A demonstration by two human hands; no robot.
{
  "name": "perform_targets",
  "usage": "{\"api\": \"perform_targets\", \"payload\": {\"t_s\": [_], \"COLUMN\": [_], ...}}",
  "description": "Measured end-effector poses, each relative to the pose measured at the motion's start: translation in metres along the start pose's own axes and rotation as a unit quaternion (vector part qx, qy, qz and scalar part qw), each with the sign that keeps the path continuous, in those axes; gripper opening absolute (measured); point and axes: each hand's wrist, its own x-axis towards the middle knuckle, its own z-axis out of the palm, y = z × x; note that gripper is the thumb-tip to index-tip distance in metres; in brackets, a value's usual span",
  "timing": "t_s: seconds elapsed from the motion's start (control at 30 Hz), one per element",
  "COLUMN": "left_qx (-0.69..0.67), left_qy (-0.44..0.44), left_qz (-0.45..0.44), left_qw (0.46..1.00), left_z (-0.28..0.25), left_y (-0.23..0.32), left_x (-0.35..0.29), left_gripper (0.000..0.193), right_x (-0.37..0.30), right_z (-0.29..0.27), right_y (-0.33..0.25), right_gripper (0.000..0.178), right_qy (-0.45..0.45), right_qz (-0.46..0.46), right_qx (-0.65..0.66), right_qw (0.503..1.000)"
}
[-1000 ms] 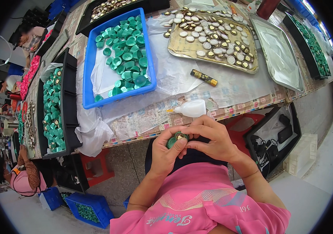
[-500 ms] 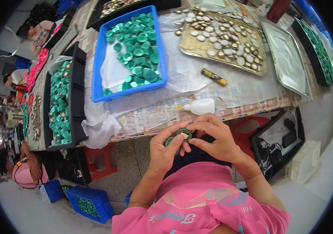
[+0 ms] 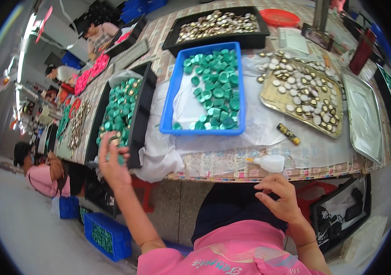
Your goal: The person glues decorative gold caps onto green plastic bases by hand, applying glue from a bottle to each base and then attaching a cap.
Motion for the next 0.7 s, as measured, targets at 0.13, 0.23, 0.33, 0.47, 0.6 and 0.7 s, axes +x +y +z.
{"api": "perform_targets", "payload": {"t_s": [0.13, 0.23, 0.33, 0.47, 0.6, 0.7], "left_qx": [0.031, -0.095, -0.235, -0.333, -0.329, -0.319], "left_qy": [0.088, -0.052, -0.204, -0.464, -0.500, -0.484], "left_qz": [0.055, -0.132, -0.379, -0.535, -0.566, -0.556], "left_qw": [0.994, 0.985, 0.871, 0.623, 0.567, 0.596], "left_z": [0.016, 0.078, 0.127, 0.157, 0.166, 0.171], "left_y": [0.002, 0.013, 0.020, 0.013, 0.026, 0.038], "left_x": [0.003, -0.066, -0.150, -0.248, -0.302, -0.316], "left_gripper": [0.039, 0.029, 0.023, 0.031, 0.032, 0.029], "right_x": [-0.002, -0.009, -0.012, -0.021, -0.023, -0.033], "right_z": [-0.025, -0.046, -0.064, -0.087, -0.105, -0.108], "right_y": [0.000, 0.001, -0.002, 0.017, 0.020, 0.018], "right_gripper": [0.023, 0.022, 0.020, 0.021, 0.027, 0.026], "right_qy": [0.008, 0.028, 0.052, 0.131, 0.120, 0.111], "right_qz": [-0.005, -0.013, -0.037, -0.069, -0.065, -0.038], "right_qx": [-0.001, -0.007, -0.021, -0.088, -0.201, -0.238], "right_qw": [1.000, 1.000, 0.998, 0.985, 0.970, 0.964]}}
